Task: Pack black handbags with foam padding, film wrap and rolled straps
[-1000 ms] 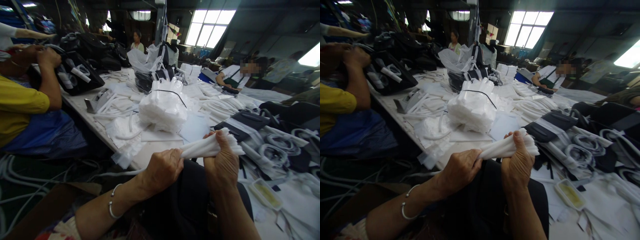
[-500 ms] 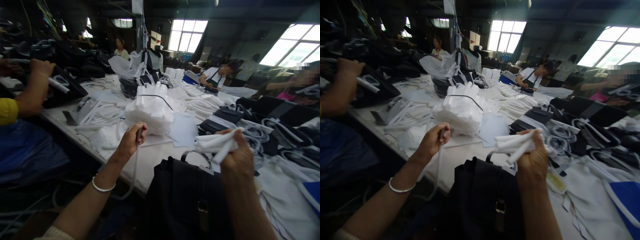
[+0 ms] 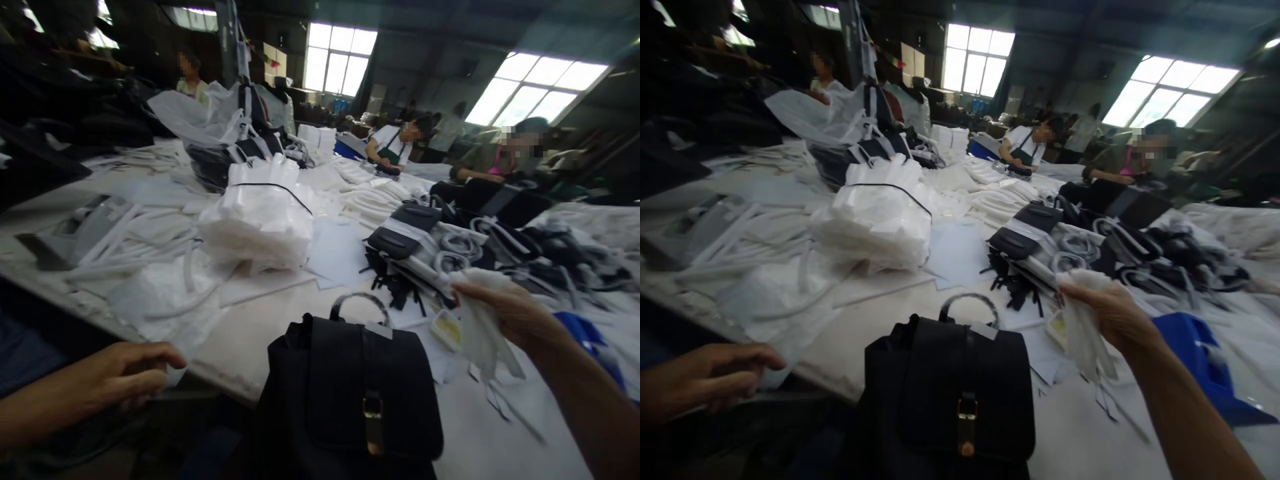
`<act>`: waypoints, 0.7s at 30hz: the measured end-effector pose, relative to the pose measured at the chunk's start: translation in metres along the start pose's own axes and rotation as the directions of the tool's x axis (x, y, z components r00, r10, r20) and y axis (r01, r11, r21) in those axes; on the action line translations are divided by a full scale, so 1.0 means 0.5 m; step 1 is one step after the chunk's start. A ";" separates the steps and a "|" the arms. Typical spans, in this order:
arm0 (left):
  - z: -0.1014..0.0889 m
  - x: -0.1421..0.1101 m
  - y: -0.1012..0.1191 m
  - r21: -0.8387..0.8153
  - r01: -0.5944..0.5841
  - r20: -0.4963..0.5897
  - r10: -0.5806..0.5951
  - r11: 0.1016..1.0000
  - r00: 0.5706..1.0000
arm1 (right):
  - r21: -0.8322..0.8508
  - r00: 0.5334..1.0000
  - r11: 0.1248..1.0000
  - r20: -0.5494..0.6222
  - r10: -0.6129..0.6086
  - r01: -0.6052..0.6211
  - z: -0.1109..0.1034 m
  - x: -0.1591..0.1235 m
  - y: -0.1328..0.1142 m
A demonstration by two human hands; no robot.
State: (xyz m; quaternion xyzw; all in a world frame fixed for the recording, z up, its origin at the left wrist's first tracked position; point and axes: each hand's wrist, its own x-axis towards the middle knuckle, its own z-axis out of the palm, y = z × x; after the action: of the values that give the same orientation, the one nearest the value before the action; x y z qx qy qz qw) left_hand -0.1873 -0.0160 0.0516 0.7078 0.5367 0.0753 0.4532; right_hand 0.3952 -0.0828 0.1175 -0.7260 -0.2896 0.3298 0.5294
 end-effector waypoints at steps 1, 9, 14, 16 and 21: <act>0.007 0.018 0.022 -0.073 0.007 0.004 -0.007 0.997 1.000 | -0.079 0.999 0.997 0.033 0.013 -0.011 -0.003 0.008 0.006; 0.157 0.215 0.289 0.049 -0.411 -0.123 0.414 0.910 0.902 | -0.348 0.993 0.932 0.097 -0.069 0.098 0.087 0.086 0.118; 0.237 0.294 0.346 0.130 -0.483 0.001 0.487 0.866 0.873 | -0.567 0.990 0.814 0.019 -0.141 0.127 0.109 0.145 0.163; 0.242 0.304 0.346 0.070 -0.474 0.098 0.466 0.878 0.879 | -0.646 0.986 0.749 0.033 -0.166 0.148 0.098 0.154 0.165; 0.219 0.283 0.340 -0.031 -0.421 0.172 0.420 0.906 0.891 | -0.809 0.978 0.559 0.090 -0.189 0.183 0.058 0.128 0.159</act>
State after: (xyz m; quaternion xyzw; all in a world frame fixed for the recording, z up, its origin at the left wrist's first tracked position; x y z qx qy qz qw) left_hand 0.0535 0.0377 0.0574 0.8125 0.3292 0.1074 0.4689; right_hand 0.4175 -0.0386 0.0237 -0.8539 -0.4812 0.1007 0.1709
